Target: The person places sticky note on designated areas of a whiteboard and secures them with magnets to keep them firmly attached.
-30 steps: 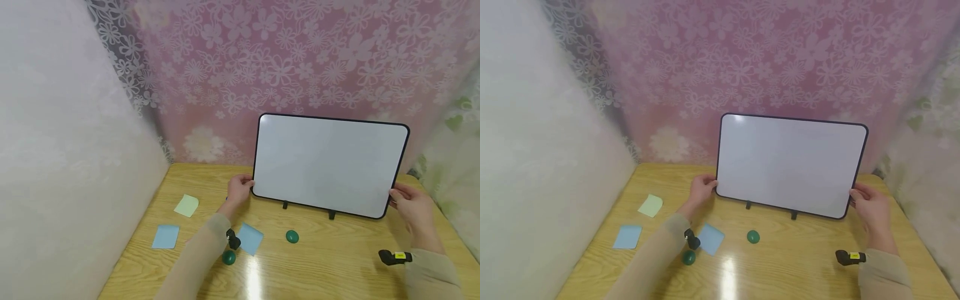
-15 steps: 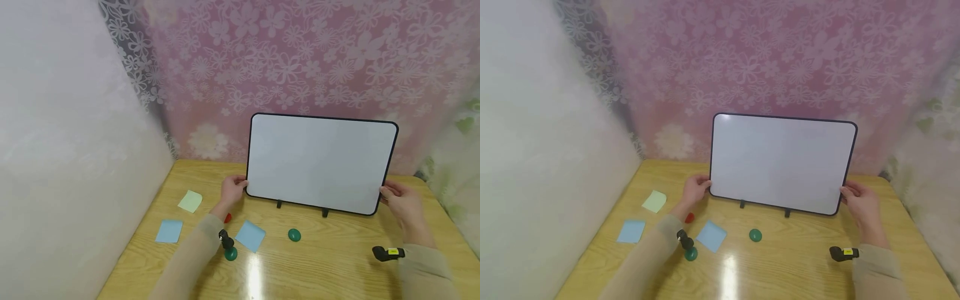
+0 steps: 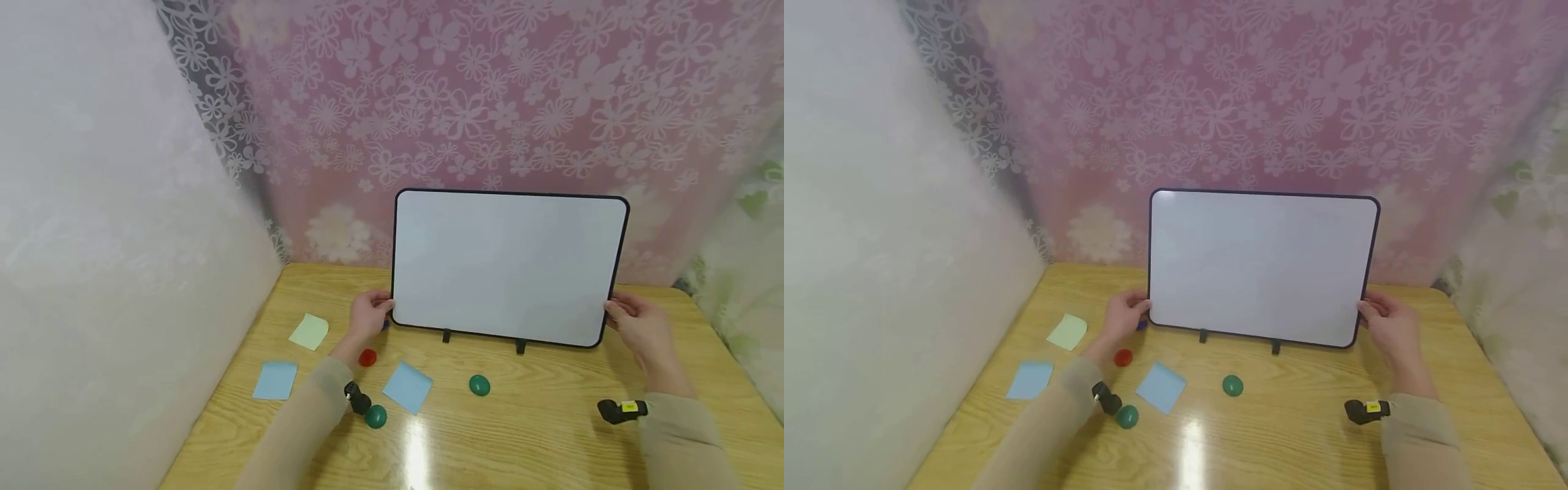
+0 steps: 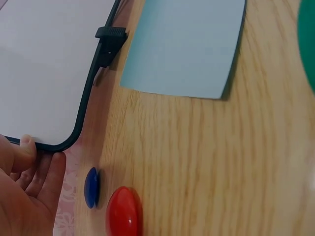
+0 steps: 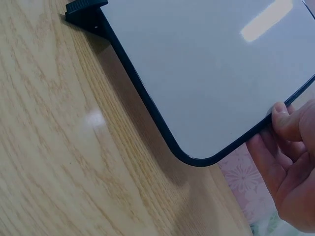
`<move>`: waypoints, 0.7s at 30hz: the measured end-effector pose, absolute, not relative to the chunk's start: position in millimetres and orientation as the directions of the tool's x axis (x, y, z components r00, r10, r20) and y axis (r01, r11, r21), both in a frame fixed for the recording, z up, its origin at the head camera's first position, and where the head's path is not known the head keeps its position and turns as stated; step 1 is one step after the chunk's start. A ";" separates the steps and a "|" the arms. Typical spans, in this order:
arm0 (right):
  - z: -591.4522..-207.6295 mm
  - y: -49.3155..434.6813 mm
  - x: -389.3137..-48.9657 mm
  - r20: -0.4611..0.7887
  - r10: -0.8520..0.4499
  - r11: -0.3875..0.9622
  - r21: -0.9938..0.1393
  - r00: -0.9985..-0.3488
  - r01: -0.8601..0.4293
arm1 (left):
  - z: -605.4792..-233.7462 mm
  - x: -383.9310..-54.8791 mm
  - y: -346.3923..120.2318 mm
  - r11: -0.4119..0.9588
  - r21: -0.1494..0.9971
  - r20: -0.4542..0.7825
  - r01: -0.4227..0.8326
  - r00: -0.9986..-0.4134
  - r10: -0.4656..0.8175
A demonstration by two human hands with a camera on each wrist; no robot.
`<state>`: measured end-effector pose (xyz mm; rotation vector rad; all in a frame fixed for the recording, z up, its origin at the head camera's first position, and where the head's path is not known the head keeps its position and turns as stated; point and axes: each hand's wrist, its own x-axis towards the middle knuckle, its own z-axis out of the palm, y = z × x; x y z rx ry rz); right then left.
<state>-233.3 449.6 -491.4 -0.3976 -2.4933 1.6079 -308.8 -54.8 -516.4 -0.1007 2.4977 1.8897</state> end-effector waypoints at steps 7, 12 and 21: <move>-493.4 449.0 -233.0 0.007 0.286 0.343 -0.934 -0.958 0.095 | -518.2 -310.8 -60.3 0.290 0.957 -0.023 -0.022 -1.000 0.000; -493.2 447.8 -228.6 0.044 0.284 0.409 -0.909 -0.958 0.079 | -517.8 -309.9 -68.2 0.339 0.941 0.003 0.025 -0.998 0.065; -489.2 440.3 -203.7 0.095 0.274 0.655 -0.748 -0.957 0.113 | -517.4 -282.4 -95.9 0.425 0.902 -0.005 0.079 -0.981 0.193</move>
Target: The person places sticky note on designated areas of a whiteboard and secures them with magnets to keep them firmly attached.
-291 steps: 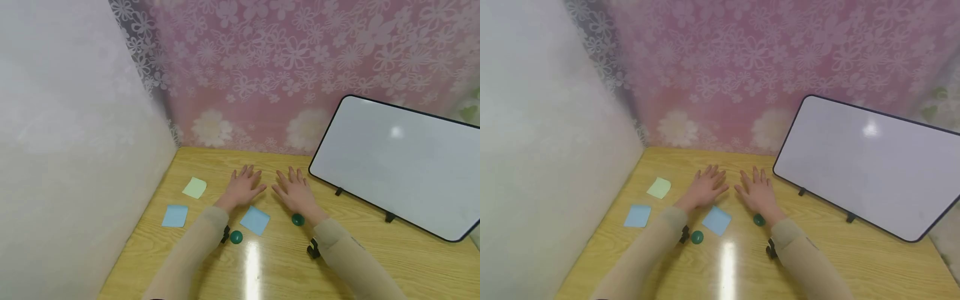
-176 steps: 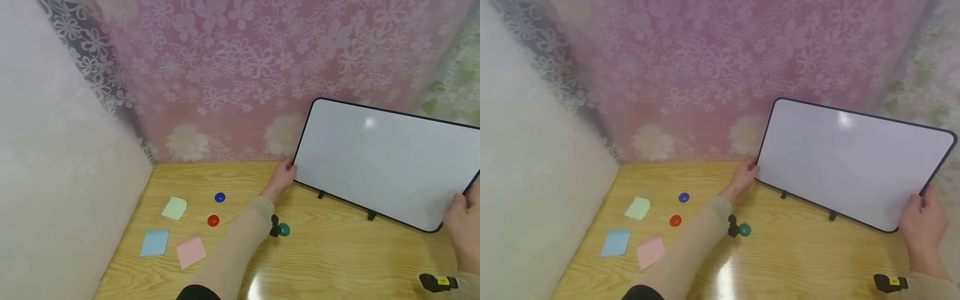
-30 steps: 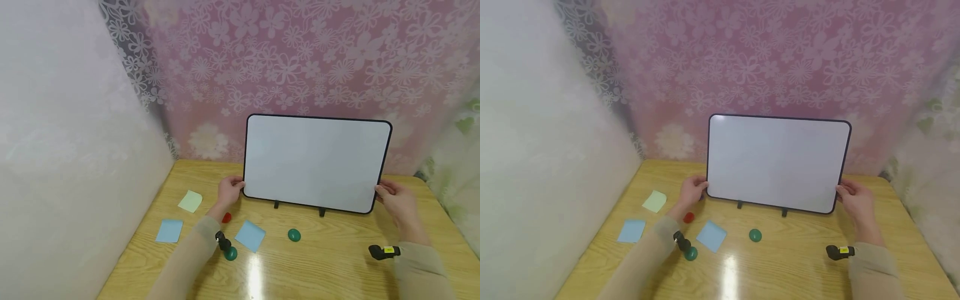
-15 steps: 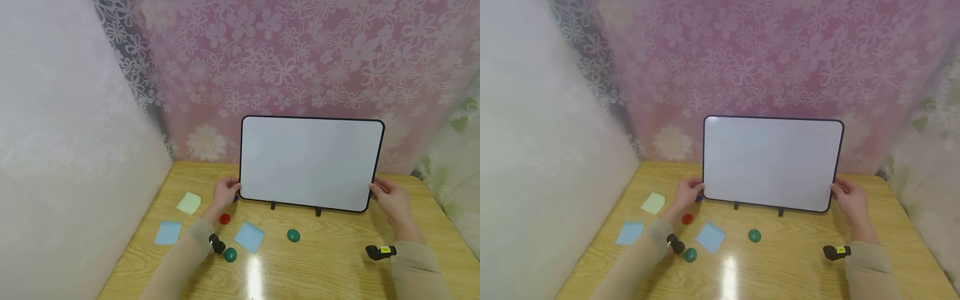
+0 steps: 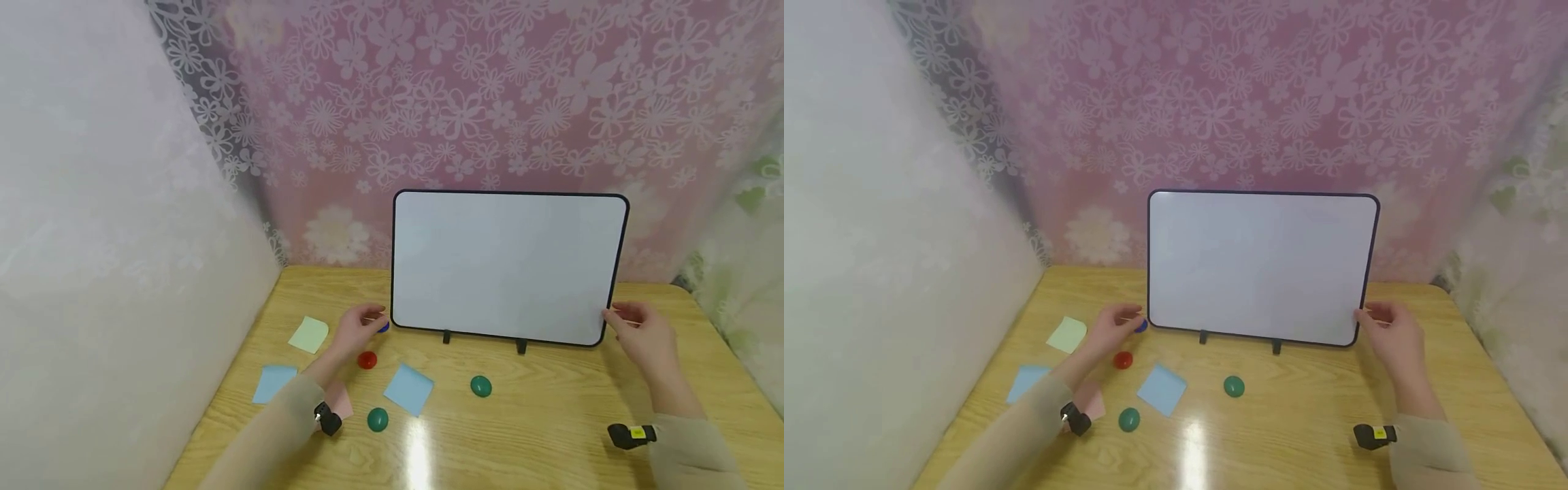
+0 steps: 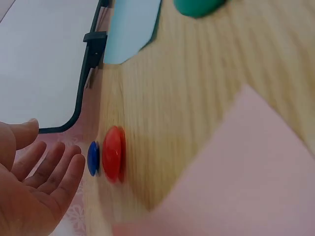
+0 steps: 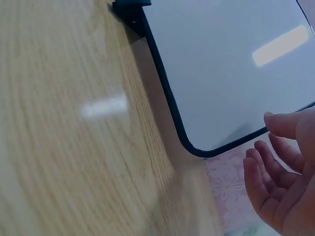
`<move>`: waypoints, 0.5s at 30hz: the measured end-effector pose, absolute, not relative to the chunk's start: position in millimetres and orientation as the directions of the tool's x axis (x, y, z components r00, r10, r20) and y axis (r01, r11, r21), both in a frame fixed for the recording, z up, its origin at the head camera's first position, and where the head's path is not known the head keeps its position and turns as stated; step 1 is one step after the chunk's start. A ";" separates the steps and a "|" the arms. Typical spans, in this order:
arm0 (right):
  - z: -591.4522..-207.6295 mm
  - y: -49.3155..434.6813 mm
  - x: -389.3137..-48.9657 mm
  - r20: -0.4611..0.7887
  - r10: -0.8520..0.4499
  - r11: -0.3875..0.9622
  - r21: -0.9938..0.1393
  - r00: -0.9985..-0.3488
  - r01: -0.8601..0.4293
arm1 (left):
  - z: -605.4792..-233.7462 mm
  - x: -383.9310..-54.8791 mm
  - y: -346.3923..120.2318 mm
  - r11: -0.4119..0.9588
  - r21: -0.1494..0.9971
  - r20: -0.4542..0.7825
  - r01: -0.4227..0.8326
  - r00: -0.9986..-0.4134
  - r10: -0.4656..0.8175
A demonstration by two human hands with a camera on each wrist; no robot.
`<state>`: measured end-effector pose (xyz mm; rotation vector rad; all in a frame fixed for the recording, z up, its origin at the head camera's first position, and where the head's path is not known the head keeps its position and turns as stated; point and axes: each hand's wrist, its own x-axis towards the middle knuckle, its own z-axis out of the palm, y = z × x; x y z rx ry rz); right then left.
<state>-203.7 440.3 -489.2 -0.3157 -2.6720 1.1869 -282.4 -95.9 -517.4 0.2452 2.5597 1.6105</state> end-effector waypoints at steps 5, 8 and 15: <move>-485.5 432.8 -191.6 0.010 0.142 0.784 -0.612 -0.990 0.106 | -515.4 -270.5 -118.8 0.424 0.903 -0.025 0.066 -0.978 0.205; -484.4 423.6 -188.7 -0.059 0.036 0.807 -0.588 -0.998 0.064 | -514.9 -268.6 -133.0 0.433 0.899 -0.010 0.069 -0.984 0.178; -488.4 398.4 -188.8 -0.072 -0.111 0.797 -0.603 -0.991 -0.046 | -515.0 -266.8 -163.3 0.450 0.890 0.010 0.066 -0.992 0.125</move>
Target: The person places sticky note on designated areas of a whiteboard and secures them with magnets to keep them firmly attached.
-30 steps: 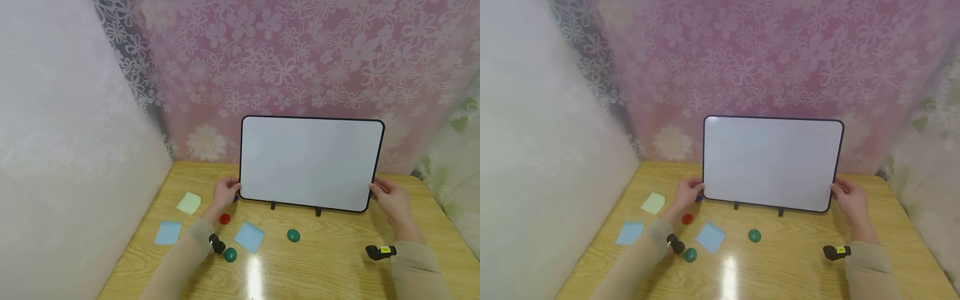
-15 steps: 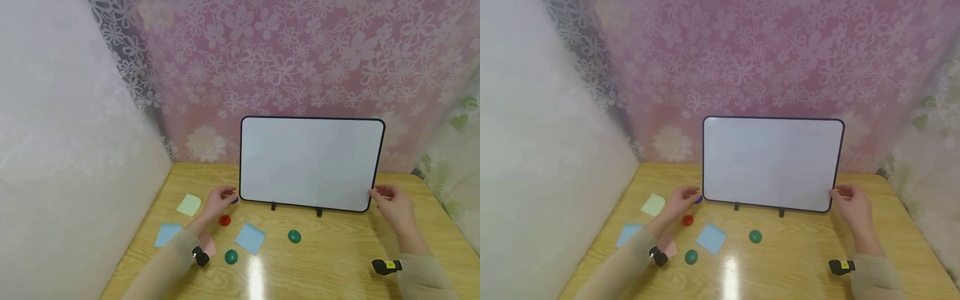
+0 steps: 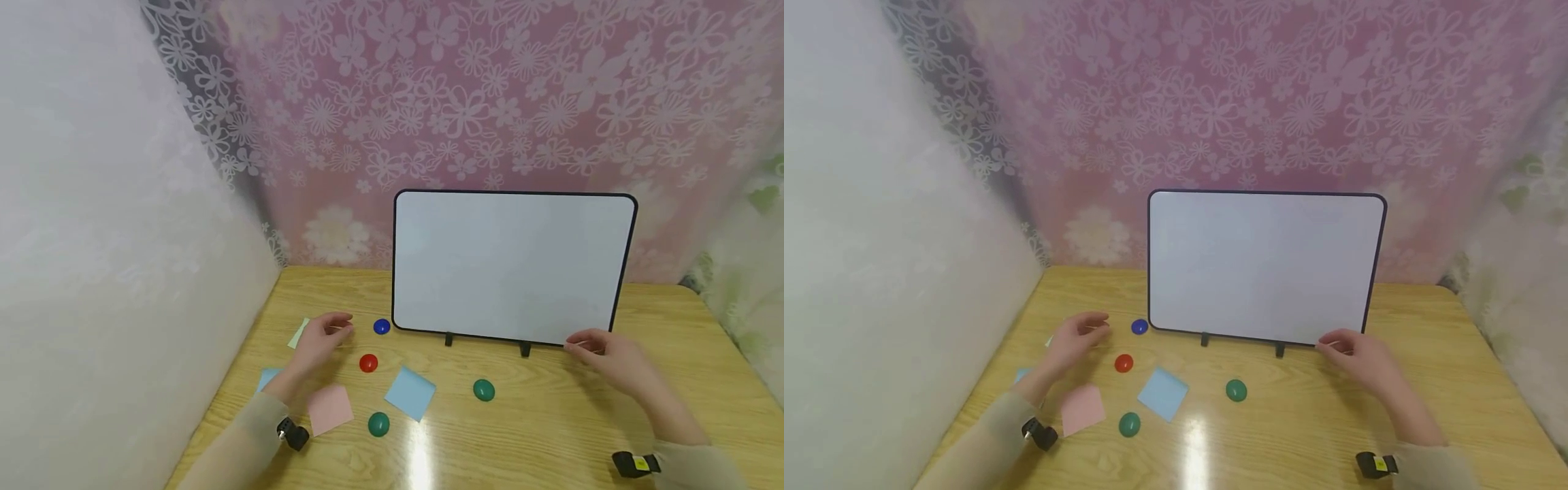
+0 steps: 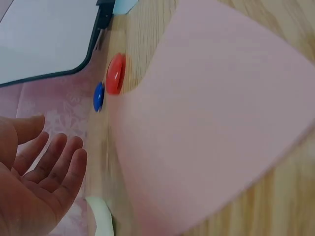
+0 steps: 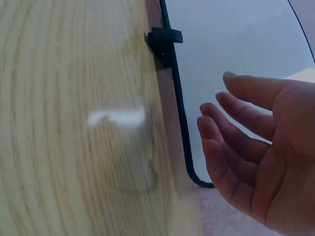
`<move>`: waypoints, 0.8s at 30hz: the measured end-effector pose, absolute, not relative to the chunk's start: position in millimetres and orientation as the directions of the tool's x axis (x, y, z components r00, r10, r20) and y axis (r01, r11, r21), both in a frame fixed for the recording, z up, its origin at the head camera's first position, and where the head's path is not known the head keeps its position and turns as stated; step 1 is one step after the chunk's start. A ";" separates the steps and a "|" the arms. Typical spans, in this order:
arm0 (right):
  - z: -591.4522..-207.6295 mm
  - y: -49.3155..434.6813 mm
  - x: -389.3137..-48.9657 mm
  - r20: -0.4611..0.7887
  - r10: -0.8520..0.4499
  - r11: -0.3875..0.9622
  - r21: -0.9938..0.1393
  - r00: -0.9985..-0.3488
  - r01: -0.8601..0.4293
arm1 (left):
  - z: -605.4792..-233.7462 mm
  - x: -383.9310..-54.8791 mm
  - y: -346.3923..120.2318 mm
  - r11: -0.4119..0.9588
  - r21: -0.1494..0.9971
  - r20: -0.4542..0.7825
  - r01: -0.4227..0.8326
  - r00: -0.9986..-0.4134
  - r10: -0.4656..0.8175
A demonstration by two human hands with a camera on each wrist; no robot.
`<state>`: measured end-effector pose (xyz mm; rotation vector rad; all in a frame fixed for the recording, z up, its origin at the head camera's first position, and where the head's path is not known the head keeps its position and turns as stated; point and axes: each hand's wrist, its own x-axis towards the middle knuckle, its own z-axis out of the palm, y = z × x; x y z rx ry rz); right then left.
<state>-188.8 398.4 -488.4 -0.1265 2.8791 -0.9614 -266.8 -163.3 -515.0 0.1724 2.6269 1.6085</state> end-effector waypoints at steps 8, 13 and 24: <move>-491.0 368.9 -191.3 -0.092 -0.302 0.751 -0.636 -0.949 -0.177 | -517.7 -266.6 -193.1 0.513 0.856 0.032 0.062 -0.997 0.068; -491.2 353.3 -193.0 -0.084 -0.379 0.721 -0.652 -0.922 -0.237 | -515.9 -269.3 -208.4 0.551 0.831 0.059 0.074 -0.997 0.046; -498.6 327.5 -199.9 -0.070 -0.526 0.631 -0.700 -0.848 -0.334 | -515.3 -281.5 -227.2 0.662 0.744 0.099 0.088 -0.995 0.022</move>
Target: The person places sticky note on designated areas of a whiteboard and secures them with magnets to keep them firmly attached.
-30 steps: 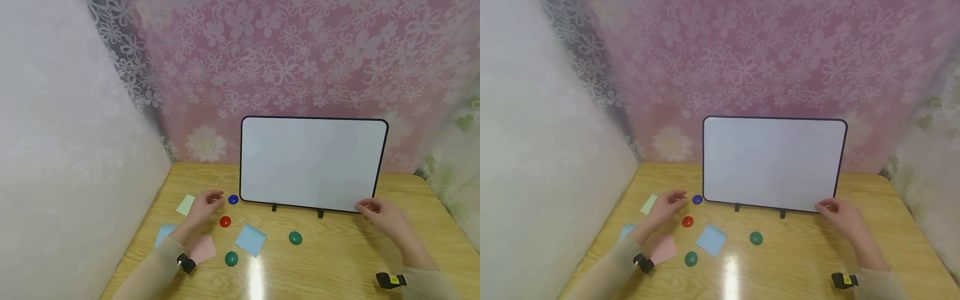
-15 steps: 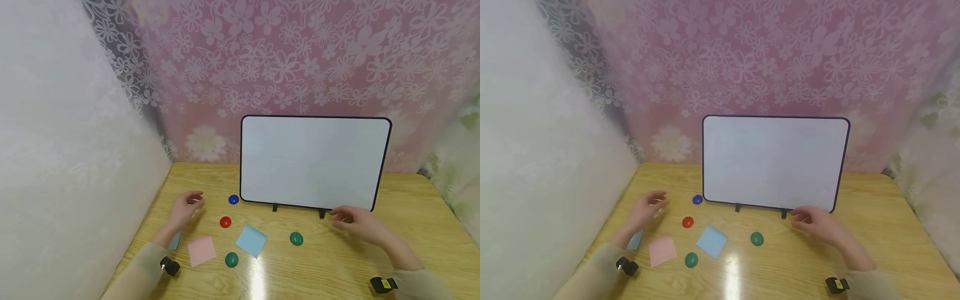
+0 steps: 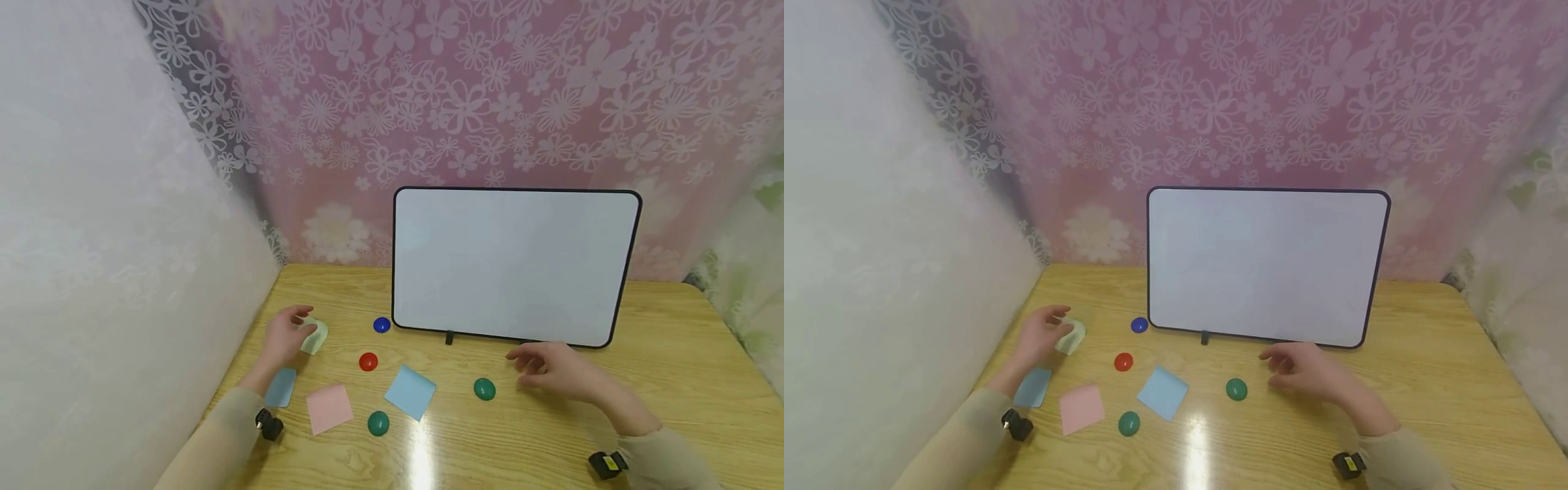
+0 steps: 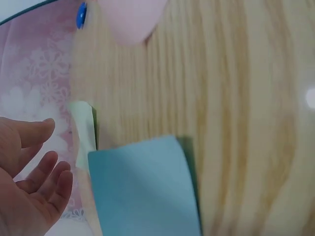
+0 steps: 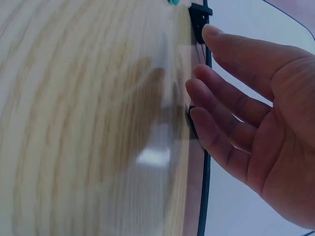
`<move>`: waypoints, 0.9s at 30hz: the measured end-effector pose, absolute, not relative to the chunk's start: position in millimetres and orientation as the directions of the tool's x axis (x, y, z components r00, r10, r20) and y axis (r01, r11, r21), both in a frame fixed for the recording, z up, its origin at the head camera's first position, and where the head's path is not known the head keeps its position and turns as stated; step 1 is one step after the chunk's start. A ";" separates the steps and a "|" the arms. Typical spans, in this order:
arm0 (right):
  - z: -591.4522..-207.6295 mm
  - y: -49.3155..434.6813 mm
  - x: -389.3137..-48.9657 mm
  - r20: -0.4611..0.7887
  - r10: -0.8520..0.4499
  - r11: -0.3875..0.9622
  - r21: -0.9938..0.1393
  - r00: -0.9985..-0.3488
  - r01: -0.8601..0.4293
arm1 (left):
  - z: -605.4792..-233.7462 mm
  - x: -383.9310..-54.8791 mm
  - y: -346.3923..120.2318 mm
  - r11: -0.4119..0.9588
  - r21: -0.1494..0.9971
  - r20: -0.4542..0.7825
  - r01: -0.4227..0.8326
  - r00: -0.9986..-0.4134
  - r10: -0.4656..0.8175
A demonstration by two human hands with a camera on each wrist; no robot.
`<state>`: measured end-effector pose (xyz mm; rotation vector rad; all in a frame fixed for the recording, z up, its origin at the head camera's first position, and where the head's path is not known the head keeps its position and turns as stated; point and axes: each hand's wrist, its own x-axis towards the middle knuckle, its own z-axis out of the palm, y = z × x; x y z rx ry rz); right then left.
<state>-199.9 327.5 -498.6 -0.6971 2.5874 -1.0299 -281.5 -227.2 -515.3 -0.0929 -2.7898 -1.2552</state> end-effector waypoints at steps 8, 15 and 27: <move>-501.5 312.7 -202.0 -0.061 -0.582 0.608 -0.695 -0.811 -0.384 | -519.2 -292.1 -236.7 0.724 0.685 0.092 0.086 -0.995 0.032; -499.1 299.2 -199.7 -0.057 -0.609 0.628 -0.644 -0.791 -0.436 | -518.9 -299.8 -244.4 0.724 0.688 0.026 0.042 -0.999 0.033; -505.1 281.9 -200.8 -0.037 -0.622 0.674 -0.533 -0.782 -0.511 | -515.7 -313.0 -248.6 0.771 0.637 -0.048 0.004 -0.998 0.045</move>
